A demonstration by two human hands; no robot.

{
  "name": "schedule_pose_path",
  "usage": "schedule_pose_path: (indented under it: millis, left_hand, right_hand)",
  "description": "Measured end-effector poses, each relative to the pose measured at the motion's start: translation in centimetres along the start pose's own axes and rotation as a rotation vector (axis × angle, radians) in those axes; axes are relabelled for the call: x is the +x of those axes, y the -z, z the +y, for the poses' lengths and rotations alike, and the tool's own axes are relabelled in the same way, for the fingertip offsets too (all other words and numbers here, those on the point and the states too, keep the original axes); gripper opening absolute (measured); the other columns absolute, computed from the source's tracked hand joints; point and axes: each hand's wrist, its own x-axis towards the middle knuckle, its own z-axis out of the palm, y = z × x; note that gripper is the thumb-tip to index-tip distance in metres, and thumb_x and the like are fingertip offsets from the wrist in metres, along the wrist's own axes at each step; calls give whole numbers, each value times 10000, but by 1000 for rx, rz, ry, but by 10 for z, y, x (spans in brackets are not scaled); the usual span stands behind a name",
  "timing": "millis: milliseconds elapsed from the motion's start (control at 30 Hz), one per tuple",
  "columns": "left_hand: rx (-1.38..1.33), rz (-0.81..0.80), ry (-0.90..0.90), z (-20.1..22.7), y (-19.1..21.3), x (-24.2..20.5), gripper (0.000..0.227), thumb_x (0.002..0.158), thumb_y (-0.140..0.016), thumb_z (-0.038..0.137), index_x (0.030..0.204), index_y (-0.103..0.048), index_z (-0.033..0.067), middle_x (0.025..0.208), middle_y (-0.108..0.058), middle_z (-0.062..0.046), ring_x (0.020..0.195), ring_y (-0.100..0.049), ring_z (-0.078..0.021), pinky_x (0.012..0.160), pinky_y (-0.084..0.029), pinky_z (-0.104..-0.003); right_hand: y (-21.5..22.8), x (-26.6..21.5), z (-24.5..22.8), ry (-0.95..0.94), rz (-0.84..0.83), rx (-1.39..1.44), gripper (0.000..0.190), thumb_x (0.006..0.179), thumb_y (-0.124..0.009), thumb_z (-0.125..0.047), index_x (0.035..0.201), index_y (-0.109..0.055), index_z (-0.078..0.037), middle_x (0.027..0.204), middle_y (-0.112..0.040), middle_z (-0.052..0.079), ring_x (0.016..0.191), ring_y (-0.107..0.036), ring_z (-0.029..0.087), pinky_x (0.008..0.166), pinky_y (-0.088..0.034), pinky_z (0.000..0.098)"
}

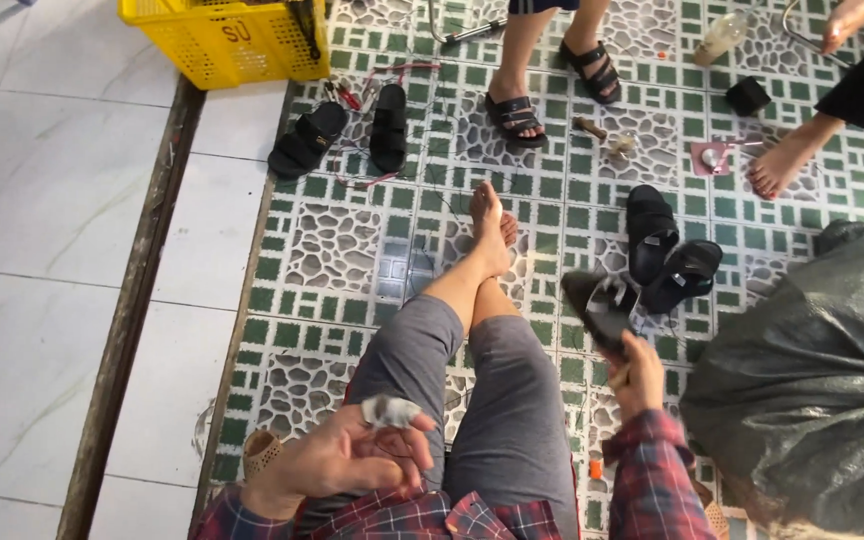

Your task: Reinforcing the seams of a sandal strap by hand-stitching with a needle and thread.

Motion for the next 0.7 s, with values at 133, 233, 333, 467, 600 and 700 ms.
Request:
schedule_pose_path:
  millis: [133, 233, 333, 467, 600, 700]
  left_hand:
    - [192, 48, 173, -14, -5, -1, 469, 814, -708, 22, 1253, -545, -7, 1021, -665, -137, 853, -657, -163, 754, -553, -233]
    - [475, 97, 240, -19, -9, -1, 445, 799, -714, 73, 1225, -590, 43, 1002, -683, -75, 873, -653, -127, 749, -539, -235]
    - [888, 101, 146, -40, 2, -9, 451, 782, -724, 189, 1208, -617, 88, 1080, -667, -67, 943, -647, -180, 795, -518, -276]
    - [1099, 142, 97, -47, 11, -16, 414, 749, -774, 224, 1135, -674, 113, 1128, -704, -30, 980, -703, -189, 828, -526, -297]
    - [1093, 67, -67, -48, 20, -14, 399, 700, -810, 135, 1088, -718, 115, 1063, -745, -27, 915, -763, -140, 785, -586, -251]
    - [1079, -60, -355, -34, 2, -2, 398, 687, -794, 116, 1059, -683, 27, 1007, -730, -110, 888, -731, -208, 800, -591, -310]
  right_hand:
    - [-75, -25, -38, 25, -113, -176, 589, 867, -607, -149, 1399, -360, -95, 1086, -592, 85, 747, -659, 166, 422, -384, 173]
    - [-103, -55, -30, 10, -109, -296, 496, 840, -632, -97, 1308, -469, -100, 991, -689, 97, 616, -634, 129, 374, -394, 155]
    - [-83, -47, 24, -35, -143, -227, 407, 811, -633, -36, 1212, -569, -59, 926, -696, 122, 638, -588, 149, 521, -424, 216]
    - [-29, -60, 58, -182, -73, -31, 370, 783, -609, 3, 1146, -553, -43, 853, -662, 119, 554, -550, 161, 440, -344, 222]
    - [30, -79, 96, -202, 35, -9, 296, 784, -588, 19, 1075, -556, -24, 844, -659, 166, 535, -557, 191, 428, -363, 245]
    - [65, -97, 126, -272, 66, -78, 324, 785, -591, -1, 1107, -605, -29, 838, -651, 154, 600, -547, 196, 473, -395, 272]
